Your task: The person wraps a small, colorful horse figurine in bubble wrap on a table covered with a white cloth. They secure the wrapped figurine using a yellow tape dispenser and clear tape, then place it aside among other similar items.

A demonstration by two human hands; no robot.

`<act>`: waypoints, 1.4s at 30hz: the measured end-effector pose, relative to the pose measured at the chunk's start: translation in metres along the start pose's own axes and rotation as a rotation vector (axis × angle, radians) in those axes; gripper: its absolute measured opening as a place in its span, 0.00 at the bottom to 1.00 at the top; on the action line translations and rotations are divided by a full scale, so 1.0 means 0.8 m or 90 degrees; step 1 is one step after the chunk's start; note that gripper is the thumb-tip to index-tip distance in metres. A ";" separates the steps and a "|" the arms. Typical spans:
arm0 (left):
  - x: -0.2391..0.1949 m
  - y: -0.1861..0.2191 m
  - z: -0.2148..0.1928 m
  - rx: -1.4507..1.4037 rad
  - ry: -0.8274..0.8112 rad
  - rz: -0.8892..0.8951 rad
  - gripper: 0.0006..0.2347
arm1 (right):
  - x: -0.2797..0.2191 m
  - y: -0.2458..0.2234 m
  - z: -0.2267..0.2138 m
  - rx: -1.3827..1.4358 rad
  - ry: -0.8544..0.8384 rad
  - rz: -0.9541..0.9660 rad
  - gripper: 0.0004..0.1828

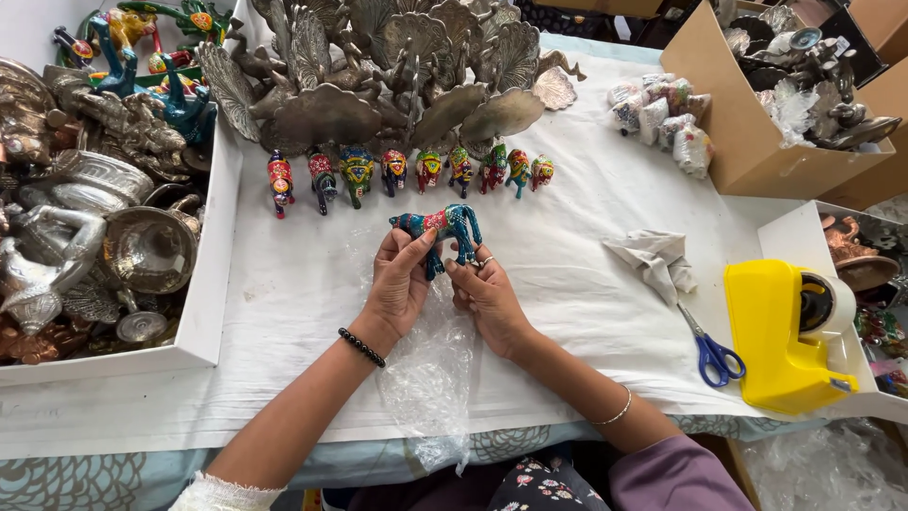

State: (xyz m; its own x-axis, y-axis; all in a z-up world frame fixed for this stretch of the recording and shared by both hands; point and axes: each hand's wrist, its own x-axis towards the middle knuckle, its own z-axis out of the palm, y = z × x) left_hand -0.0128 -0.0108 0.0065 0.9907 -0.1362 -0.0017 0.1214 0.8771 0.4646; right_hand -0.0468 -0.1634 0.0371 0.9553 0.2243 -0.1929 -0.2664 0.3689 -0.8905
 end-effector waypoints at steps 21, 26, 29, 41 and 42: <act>0.001 -0.001 -0.003 -0.007 0.007 -0.030 0.14 | 0.001 0.021 0.013 -0.061 0.070 -0.082 0.21; 0.001 0.000 -0.004 -0.016 0.006 -0.041 0.13 | 0.006 0.033 0.010 -0.072 0.080 -0.108 0.19; 0.001 0.000 -0.003 -0.018 -0.002 -0.042 0.13 | 0.007 0.037 0.013 -0.052 0.074 -0.137 0.16; -0.004 0.006 0.001 -0.054 -0.033 -0.046 0.12 | 0.001 0.025 0.017 -0.024 0.009 -0.087 0.07; -0.003 0.006 0.001 -0.059 -0.061 -0.048 0.11 | 0.004 0.030 0.013 -0.019 -0.003 -0.097 0.06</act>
State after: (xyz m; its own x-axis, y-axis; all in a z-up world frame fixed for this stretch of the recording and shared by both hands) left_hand -0.0150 -0.0065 0.0094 0.9685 -0.2431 0.0534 0.2051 0.9010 0.3823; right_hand -0.0517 -0.1447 0.0197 0.9835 0.1727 -0.0531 -0.1149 0.3713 -0.9214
